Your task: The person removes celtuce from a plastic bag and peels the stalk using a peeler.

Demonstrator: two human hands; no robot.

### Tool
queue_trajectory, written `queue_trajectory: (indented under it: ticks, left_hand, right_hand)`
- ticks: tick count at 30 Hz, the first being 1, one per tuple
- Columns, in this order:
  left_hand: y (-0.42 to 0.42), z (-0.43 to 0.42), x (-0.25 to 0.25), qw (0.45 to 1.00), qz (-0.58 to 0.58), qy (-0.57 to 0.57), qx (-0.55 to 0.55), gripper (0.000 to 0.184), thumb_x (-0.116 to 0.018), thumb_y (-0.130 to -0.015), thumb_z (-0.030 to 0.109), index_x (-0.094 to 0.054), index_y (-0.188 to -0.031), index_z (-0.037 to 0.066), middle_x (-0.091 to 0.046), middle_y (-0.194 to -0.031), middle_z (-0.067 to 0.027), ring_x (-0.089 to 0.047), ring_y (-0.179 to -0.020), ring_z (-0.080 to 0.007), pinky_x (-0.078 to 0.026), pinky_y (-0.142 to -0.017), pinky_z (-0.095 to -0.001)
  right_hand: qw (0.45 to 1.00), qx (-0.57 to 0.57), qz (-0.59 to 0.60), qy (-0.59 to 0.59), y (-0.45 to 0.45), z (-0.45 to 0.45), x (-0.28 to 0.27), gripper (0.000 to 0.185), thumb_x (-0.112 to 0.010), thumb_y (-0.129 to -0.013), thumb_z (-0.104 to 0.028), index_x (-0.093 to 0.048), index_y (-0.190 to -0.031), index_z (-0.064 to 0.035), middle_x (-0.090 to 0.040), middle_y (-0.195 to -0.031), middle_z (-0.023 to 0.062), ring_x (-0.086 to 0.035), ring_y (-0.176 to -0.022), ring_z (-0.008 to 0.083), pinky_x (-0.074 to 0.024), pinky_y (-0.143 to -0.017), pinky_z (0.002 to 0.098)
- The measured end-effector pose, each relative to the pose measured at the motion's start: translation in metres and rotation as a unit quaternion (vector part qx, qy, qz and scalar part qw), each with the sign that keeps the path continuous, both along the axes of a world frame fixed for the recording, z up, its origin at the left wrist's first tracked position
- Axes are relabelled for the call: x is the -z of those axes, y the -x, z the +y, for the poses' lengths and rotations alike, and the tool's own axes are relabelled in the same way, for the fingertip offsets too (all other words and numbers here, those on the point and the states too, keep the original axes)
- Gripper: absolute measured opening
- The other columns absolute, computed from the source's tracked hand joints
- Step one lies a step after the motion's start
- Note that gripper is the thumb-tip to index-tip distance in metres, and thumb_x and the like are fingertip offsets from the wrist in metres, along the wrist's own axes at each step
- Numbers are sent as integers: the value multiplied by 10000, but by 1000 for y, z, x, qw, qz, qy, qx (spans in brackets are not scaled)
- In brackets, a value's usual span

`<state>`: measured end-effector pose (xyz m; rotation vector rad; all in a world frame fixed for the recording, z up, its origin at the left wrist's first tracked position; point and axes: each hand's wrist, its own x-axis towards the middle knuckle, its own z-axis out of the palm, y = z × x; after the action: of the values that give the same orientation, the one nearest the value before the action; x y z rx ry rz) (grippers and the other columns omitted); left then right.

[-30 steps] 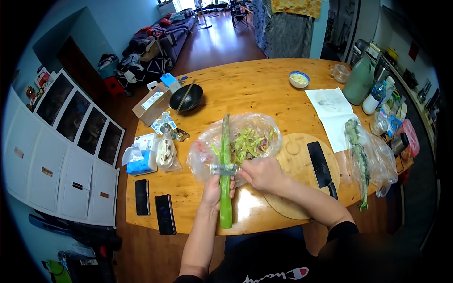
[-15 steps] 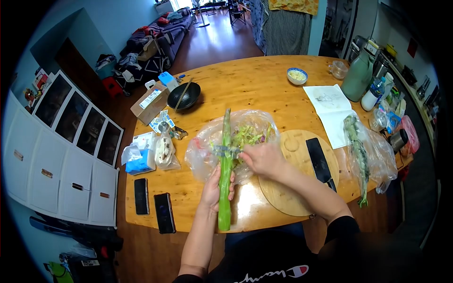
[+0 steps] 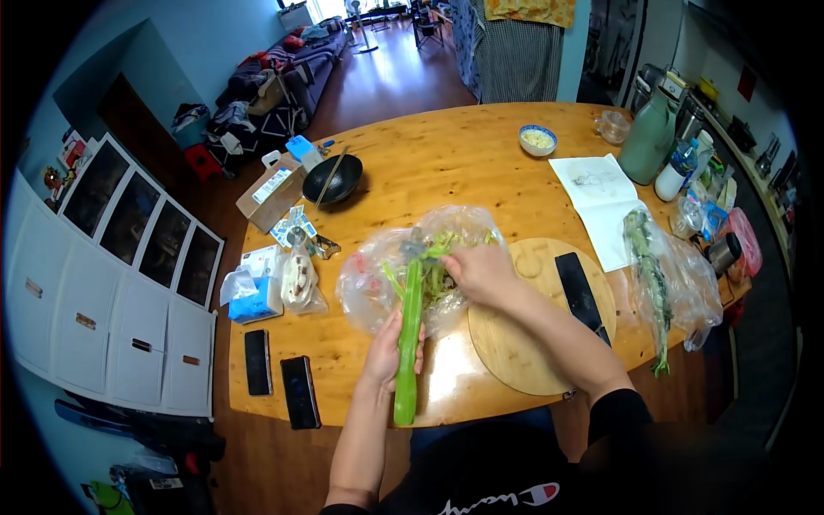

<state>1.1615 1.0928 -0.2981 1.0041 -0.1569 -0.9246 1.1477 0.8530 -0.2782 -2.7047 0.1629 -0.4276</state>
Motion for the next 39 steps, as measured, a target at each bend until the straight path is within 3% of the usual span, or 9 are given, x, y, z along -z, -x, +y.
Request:
queue_trajectory:
  ticks: [1, 4, 7, 13, 20, 27, 30, 34, 39]
  left_hand:
    - [-1, 2, 1, 1000, 2, -10, 9, 505, -317, -1105, 379, -283, -1569, 184, -551, -884, -52, -528, -589, -117, -498, -432, -254]
    - [3, 1, -5, 1000, -13, -5, -7, 472, -308, -1106, 380, -343, -1526, 167, -555, -888, -56, -535, -624, -122, -502, -444, -258]
    - [3, -2, -6, 999, 18, 17, -35, 438, -297, -1104, 396, -430, -1434, 141, -557, -887, -55, -539, -660, -128, -506, -464, -263]
    - [-9, -3, 6, 995, 97, 14, -9, 429, -275, -1096, 466, -471, -1291, 138, -562, -891, -50, -542, -672, -132, -506, -480, -269]
    - [1, -6, -7, 999, 24, -15, -23, 399, -304, -1095, 457, -430, -1320, 153, -532, -842, -56, -530, -614, -133, -498, -441, -259]
    - [7, -2, -13, 999, -11, -39, -8, 407, -313, -1096, 446, -407, -1371, 160, -524, -817, -52, -528, -599, -123, -490, -415, -240]
    - [8, 0, -14, 999, -12, -30, -1, 419, -316, -1096, 443, -403, -1390, 157, -526, -807, -50, -525, -590, -118, -489, -410, -236]
    - [8, 2, -13, 1000, 8, -21, -11, 427, -328, -1095, 442, -400, -1404, 158, -536, -807, -49, -529, -580, -112, -492, -404, -230]
    - [6, 2, -13, 999, 13, -30, -40, 397, -344, -1089, 456, -478, -1191, 96, -550, -793, -53, -562, -559, -111, -501, -399, -234]
  right_hand:
    - [1000, 4, -9, 0, -2, -7, 2, 397, -483, -1015, -425, -657, -903, -87, -674, -719, 169, -666, -721, 396, -507, -645, 527]
    - [997, 45, -58, -30, -2, -7, 5, 398, -490, -1012, -427, -640, -879, -83, -666, -698, 158, -650, -679, 400, -506, -637, 529]
    - [999, 10, -24, -22, 12, 1, -9, 386, -509, -1008, -415, -625, -842, -87, -651, -662, 138, -633, -604, 374, -504, -569, 492]
    - [976, -169, -127, 41, 43, 29, -3, 312, -572, -985, -370, -582, -815, -109, -602, -583, 91, -605, -491, 287, -454, -442, 415]
    - [985, -123, -120, 29, 34, 24, -5, 304, -593, -972, -357, -569, -782, -120, -616, -583, 87, -620, -508, 293, -450, -444, 437]
    - [996, -61, -67, -1, 23, 12, -1, 391, -491, -1010, -442, -604, -839, -109, -638, -631, 137, -641, -597, 376, -480, -565, 519]
    - [998, -14, 47, -32, 14, 7, -6, 406, -474, -1016, -440, -619, -850, -99, -661, -686, 159, -651, -656, 397, -484, -613, 538]
    - [996, 54, -45, -48, -2, -11, 10, 443, -479, -1011, -445, -628, -832, -68, -656, -724, 190, -638, -690, 416, -491, -650, 533]
    - [991, 1, 0, -132, 18, 15, -2, 372, -534, -999, -398, -607, -827, -76, -647, -690, 173, -639, -648, 404, -488, -593, 508]
